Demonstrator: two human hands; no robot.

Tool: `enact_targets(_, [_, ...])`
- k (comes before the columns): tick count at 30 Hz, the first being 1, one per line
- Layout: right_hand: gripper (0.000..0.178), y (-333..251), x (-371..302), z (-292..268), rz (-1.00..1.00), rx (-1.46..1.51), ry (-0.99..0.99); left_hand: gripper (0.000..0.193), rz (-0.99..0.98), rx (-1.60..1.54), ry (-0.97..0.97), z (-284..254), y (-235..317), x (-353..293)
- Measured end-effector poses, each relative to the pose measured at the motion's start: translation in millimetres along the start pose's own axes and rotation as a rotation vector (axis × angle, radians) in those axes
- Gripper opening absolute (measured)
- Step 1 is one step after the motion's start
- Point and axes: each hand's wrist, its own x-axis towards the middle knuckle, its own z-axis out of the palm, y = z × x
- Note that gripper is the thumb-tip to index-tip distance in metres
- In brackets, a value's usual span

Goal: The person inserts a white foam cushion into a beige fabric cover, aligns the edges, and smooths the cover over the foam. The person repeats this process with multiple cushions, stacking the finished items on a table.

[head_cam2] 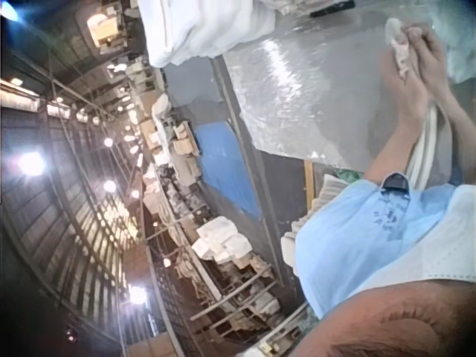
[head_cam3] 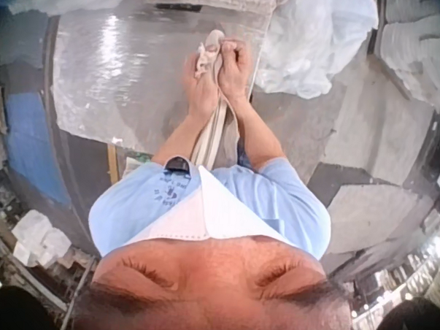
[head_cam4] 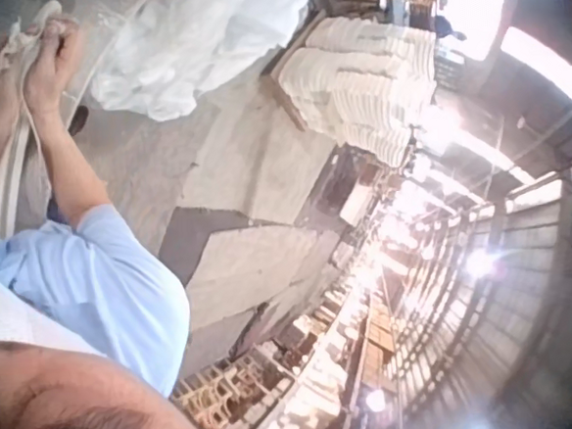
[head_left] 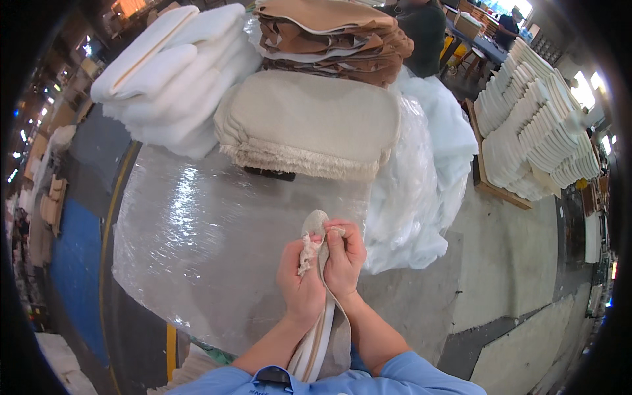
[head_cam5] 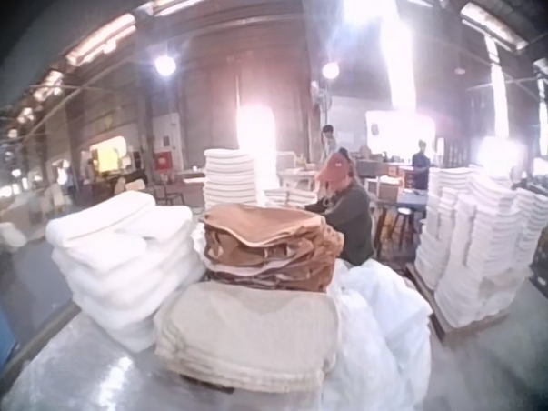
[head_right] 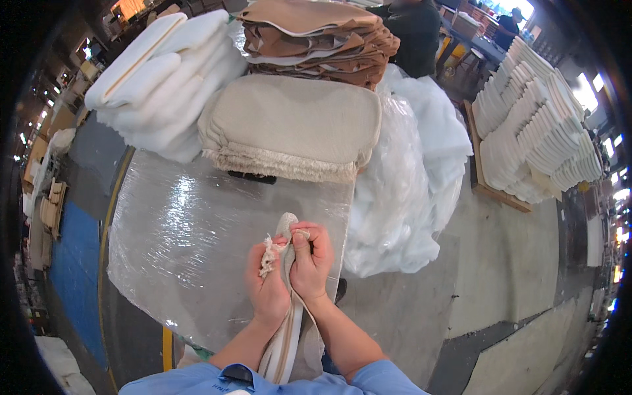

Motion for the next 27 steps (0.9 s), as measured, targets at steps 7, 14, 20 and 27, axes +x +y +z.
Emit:
enact_targets(7, [0.010, -13, 15, -13, -0.062, -0.194, -0.300, 0.019, -0.024, 0.078, 0.032, -6, 4, 5])
enact_targets(14, [0.014, -25, 81, -12, -0.246, -0.521, -0.716, 0.029, -0.201, -0.120, -0.162, -80, -15, -10])
enact_targets(20, [0.011, -11, 56, -1, -0.350, -0.655, -0.359, 0.053, -0.581, -0.119, -0.125, -260, -39, -147])
enact_targets(27, [0.019, -37, 28, 0, -0.344, -0.823, -0.280, 0.057, -0.414, -0.436, 0.275, -243, -71, -227])
